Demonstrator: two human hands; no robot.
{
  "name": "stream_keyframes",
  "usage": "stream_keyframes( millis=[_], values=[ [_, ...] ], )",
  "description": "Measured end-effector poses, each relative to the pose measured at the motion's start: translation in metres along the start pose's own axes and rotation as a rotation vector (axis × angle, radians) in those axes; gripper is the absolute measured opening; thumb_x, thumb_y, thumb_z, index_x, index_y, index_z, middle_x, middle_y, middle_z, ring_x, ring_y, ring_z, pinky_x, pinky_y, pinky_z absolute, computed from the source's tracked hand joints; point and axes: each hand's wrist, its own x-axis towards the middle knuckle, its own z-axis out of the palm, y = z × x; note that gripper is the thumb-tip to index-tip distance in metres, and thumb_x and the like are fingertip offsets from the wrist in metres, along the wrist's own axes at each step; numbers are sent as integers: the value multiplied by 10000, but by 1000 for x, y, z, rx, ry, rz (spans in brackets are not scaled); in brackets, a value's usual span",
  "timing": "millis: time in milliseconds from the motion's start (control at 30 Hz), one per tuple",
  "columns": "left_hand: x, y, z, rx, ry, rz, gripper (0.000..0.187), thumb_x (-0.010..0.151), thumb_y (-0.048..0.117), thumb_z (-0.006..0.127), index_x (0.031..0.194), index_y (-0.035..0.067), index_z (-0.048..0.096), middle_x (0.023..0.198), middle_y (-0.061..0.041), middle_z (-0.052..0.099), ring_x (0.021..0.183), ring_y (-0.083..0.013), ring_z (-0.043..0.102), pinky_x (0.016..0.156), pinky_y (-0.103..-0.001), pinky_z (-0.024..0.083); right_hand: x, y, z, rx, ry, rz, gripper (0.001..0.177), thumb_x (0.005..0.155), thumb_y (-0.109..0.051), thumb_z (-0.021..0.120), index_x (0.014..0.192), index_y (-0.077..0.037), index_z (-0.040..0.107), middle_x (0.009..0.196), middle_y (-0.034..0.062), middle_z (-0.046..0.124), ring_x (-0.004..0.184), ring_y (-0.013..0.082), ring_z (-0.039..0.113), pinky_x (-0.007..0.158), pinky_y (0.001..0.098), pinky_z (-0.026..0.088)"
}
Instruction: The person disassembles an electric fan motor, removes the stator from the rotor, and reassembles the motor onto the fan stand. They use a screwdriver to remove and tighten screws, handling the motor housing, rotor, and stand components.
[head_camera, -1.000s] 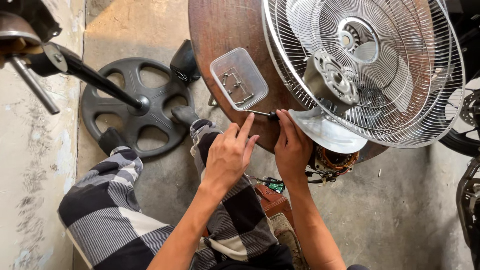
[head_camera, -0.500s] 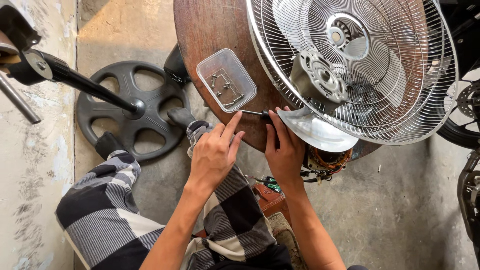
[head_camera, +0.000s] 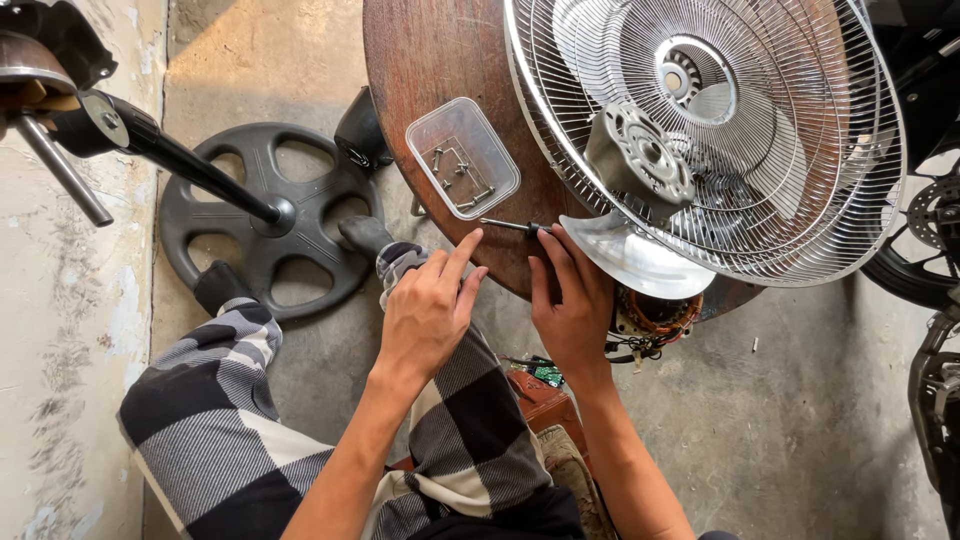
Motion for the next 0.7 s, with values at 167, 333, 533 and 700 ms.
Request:
stream_keyframes(
  millis=[167, 333, 533, 700],
  values=[
    [-7, -2, -5, -17, 3, -9, 466, 986, 262, 670, 1424, 118, 602, 881, -113, 648, 702, -304, 619, 693, -412, 511, -5, -6, -4, -27, -10, -3, 321, 969, -107, 753, 1281, -72, 684, 1341, 77, 661, 1259, 290, 618, 1105, 433, 450],
    [-23, -5, -25, -52, 30, -19, 448, 987, 240, 663, 1411, 107, 603, 896, -111, 648, 739, -301, 628, 712, -416, 515, -8, -16, -9, 6, -29, -52, 325, 957, -100, 737, 1272, -52, 672, 1331, 107, 646, 1312, 329, 585, 1158, 467, 421],
    [-45, -16, -67, -25, 93, -131, 408, 959, 220, 684, 1346, 101, 638, 885, -83, 652, 720, -275, 618, 686, -416, 509, -4, -34, -17, 93, -75, 8, 313, 965, -79, 732, 1269, -30, 679, 1335, 126, 653, 1335, 325, 586, 1198, 483, 407],
    [-59, -27, -109, -19, 178, -205, 368, 967, 195, 709, 1311, 76, 653, 819, -49, 616, 653, -197, 590, 628, -366, 502, -1, -78, -16, 258, -124, -21, 322, 958, -49, 729, 1275, -26, 678, 1348, 128, 649, 1359, 323, 583, 1183, 453, 447]
  ],
)
